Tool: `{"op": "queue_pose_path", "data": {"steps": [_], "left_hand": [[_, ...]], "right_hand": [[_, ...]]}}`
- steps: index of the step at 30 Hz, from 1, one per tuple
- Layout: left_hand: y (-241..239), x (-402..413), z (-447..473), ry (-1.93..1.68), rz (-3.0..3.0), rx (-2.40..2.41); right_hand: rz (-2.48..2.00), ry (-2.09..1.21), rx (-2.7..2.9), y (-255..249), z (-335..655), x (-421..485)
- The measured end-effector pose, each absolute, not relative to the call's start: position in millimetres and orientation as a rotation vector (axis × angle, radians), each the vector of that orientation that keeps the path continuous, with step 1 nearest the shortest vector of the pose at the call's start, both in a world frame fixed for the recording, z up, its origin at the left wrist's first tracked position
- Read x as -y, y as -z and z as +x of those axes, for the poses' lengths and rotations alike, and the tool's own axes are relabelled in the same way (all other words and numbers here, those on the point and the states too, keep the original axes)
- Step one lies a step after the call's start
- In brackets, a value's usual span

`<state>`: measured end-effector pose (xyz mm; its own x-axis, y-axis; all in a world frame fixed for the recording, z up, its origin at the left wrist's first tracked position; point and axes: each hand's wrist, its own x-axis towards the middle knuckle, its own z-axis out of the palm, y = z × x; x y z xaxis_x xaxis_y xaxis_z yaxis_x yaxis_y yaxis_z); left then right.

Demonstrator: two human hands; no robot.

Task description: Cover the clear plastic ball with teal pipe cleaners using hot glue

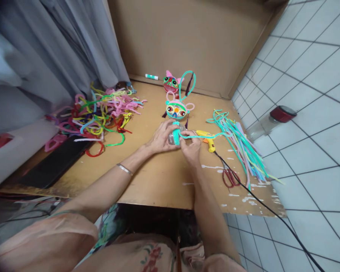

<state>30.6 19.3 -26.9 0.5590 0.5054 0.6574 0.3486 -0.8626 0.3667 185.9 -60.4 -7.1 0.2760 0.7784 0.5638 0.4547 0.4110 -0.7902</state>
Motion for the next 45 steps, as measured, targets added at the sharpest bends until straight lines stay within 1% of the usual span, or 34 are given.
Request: {"op": "queue_pose_path", "data": {"steps": [7,15,19,28,33,39,45], "left_hand": [[29,-22,31,-1.216,2.587,-0.686],[38,-31,32,-1.295,2.485,-0.610],[33,-31,33,-1.356,2.428,-0.567],[24,-19,34,-1.302,2.300,-0.591],[19,-17,28,-1.258,2.359,-0.560],[13,-13,26,-1.195,2.406,-0.521],[8,-9,24,-1.139,2.459,-0.549]], "right_hand": [[-1.247,-0.250,1.412,6,185,61],[-1.235,-0.307,1.367,8,181,61],[-1.224,-0.338,1.326,9,181,61],[-1.212,-0.331,1.286,3,180,66],[-1.234,-0.257,1.316,1,182,68],[-1.244,-0.053,1.360,-4,184,71],[-1.236,-0.017,1.482,-10,182,74]]}}
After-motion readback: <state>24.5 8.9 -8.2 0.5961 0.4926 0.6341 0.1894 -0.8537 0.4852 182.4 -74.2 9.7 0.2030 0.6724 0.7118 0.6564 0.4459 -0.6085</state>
